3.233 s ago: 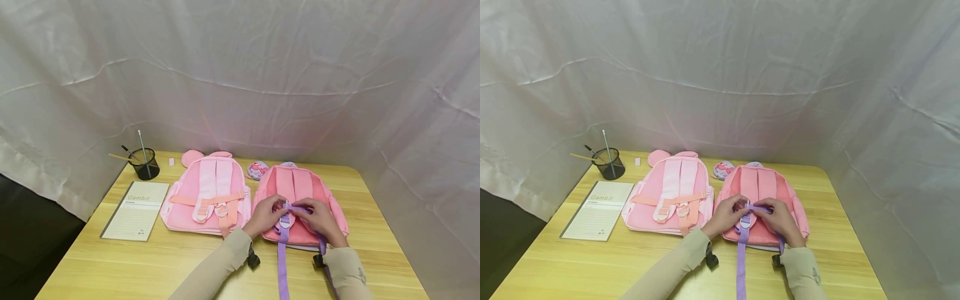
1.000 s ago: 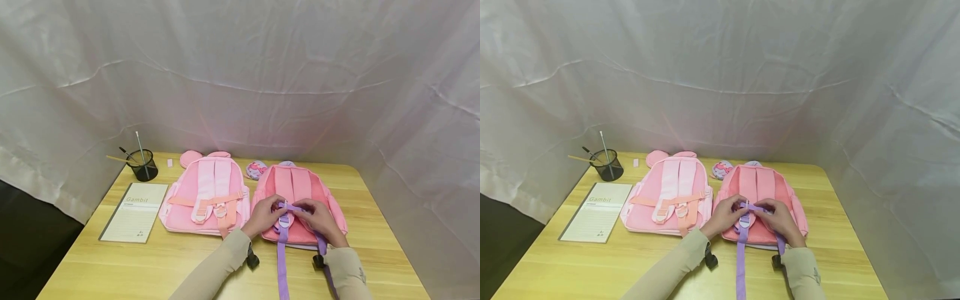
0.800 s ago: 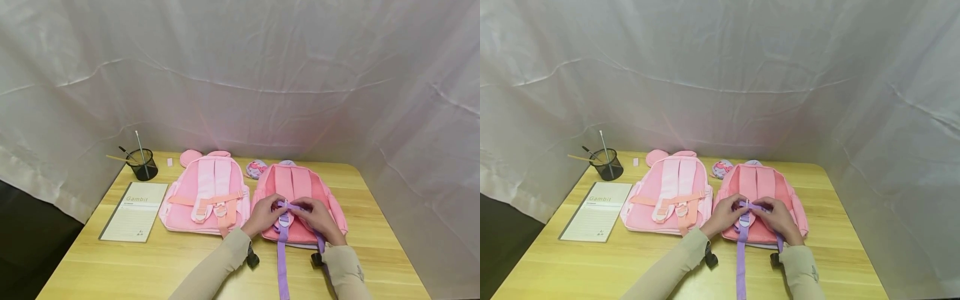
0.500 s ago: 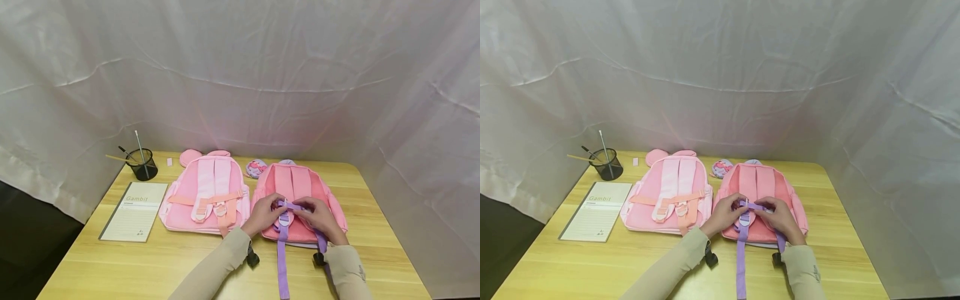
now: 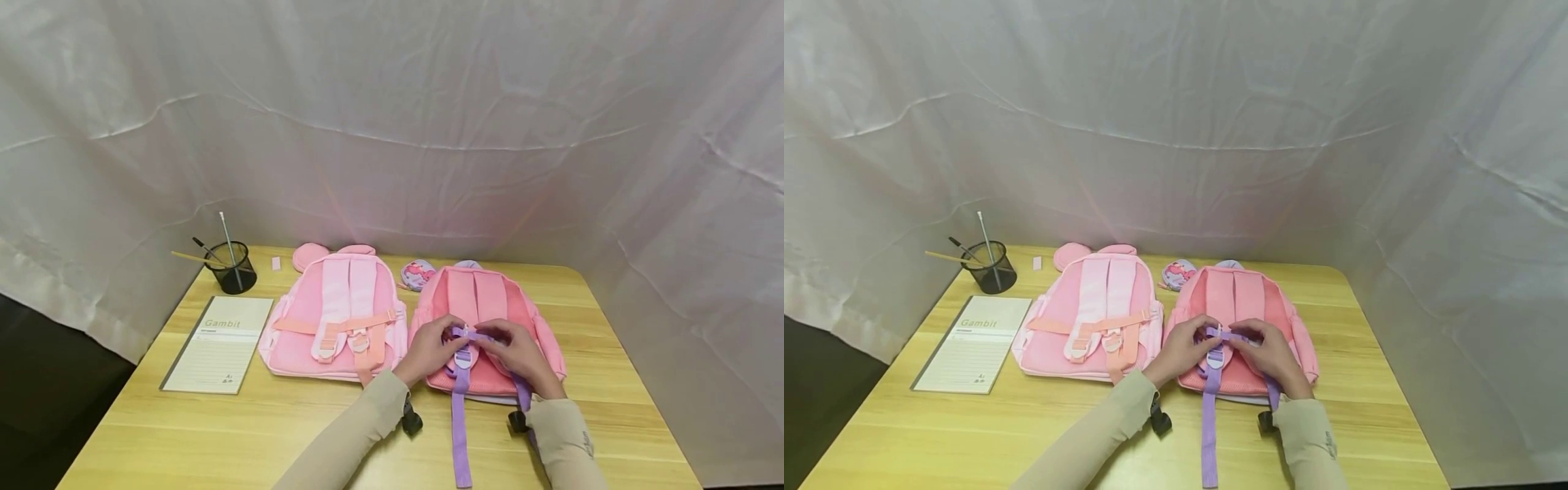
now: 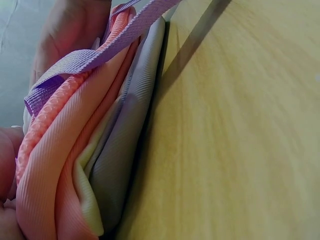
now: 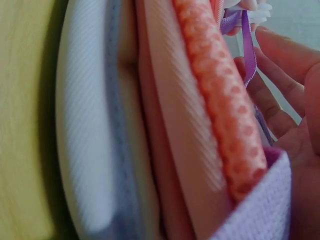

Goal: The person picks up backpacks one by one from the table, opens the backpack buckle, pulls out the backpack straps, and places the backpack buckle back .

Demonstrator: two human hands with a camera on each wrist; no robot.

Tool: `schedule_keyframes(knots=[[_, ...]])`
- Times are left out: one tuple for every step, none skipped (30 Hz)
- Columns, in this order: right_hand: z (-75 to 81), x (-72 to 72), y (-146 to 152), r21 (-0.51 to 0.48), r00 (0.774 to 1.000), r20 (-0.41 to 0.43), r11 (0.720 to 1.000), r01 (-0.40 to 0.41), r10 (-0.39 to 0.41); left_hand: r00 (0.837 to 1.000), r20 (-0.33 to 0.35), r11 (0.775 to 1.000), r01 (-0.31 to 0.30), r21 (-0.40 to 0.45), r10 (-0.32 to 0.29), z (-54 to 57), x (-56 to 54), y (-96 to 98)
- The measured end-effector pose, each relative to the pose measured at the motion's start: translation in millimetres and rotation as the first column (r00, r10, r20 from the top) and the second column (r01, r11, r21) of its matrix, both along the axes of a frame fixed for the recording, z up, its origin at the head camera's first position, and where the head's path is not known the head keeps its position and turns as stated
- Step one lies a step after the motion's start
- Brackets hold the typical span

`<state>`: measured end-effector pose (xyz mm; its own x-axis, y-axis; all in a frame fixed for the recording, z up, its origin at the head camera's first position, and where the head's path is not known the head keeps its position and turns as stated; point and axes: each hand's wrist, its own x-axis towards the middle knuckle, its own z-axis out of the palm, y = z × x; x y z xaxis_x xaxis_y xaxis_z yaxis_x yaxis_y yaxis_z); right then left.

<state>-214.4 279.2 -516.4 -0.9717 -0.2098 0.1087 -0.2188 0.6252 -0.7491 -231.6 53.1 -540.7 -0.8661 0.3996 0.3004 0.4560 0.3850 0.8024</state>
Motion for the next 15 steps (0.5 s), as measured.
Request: schedule_keyframes(knots=[[0.4, 0.1, 0.5, -0.007, 1.000, 0.001, 1.000, 0.002, -0.002, 1.000, 0.004, 1.000, -0.001, 0.002, 0.001, -0.2, -0.1, -0.2], [0.7, 0.3, 0.8, -0.014, 1.000, -0.001, 1.000, 0.000, 0.000, 1.000, 0.011, 1.000, -0.002, 0.006, 0.002, -0.3, -0.2, -0.4], [1.4, 0.6, 0.7, -0.022, 1.000, 0.001, 1.000, -0.001, 0.001, 1.000, 0.017, 1.000, -0.003, 0.011, 0.003, -0.7, -0.5, -0.4], [2.2, 0.9, 0.5, -0.029, 1.000, 0.004, 1.000, -0.001, 0.002, 1.000, 0.022, 1.000, -0.004, 0.014, 0.004, -1.0, -0.7, -0.3], [3.1, 1.1, 0.1, -0.039, 1.000, 0.005, 0.999, -0.005, 0.005, 1.000, 0.028, 1.000, -0.006, 0.018, 0.005, -1.4, -1.0, -0.2], [4.1, 1.3, -0.6, -0.050, 1.000, 0.007, 0.999, -0.008, 0.009, 0.999, 0.034, 1.000, -0.007, 0.022, 0.006, -1.8, -1.3, 0.0], [5.2, 1.4, -1.8, -0.065, 1.000, 0.013, 0.998, -0.010, 0.010, 0.999, 0.037, 1.000, -0.007, 0.028, 0.006, -2.2, -1.4, 0.0], [6.2, 1.5, -2.8, -0.070, 1.000, 0.010, 0.997, -0.022, 0.022, 0.999, 0.039, 1.000, -0.008, 0.030, 0.007, -2.3, -1.6, 0.0], [7.1, 1.3, -4.1, -0.073, 0.999, 0.008, 0.997, -0.034, 0.034, 0.999, 0.039, 0.999, -0.008, 0.031, 0.007, -2.4, -1.7, 0.1], [7.7, 1.0, -5.4, -0.072, 0.999, 0.005, 0.996, -0.044, 0.045, 0.999, 0.039, 1.000, -0.008, 0.030, 0.007, -2.3, -1.7, 0.1], [8.2, 0.6, -6.8, -0.071, 0.998, -0.002, 0.996, -0.057, 0.057, 0.999, 0.040, 1.000, -0.007, 0.031, 0.006, -2.3, -1.8, 0.2], [8.4, 0.1, -8.2, -0.070, 0.998, -0.007, 0.995, -0.066, 0.065, 0.999, 0.042, 0.999, -0.006, 0.032, 0.005, -2.2, -1.9, 0.3], [8.4, -0.3, -9.5, -0.063, 0.997, -0.015, 0.995, -0.072, 0.071, 0.999, 0.045, 0.999, -0.004, 0.033, 0.003, -2.0, -1.9, 0.3], [8.1, -0.7, -10.5, -0.055, 0.997, -0.023, 0.996, -0.075, 0.074, 0.999, 0.049, 0.999, -0.003, 0.034, 0.001, -1.7, -1.8, 0.4], [7.4, -1.2, -11.4, -0.049, 0.997, -0.029, 0.996, -0.074, 0.072, 0.999, 0.054, 0.999, -0.001, 0.039, -0.001, -1.4, -1.7, 0.6]])
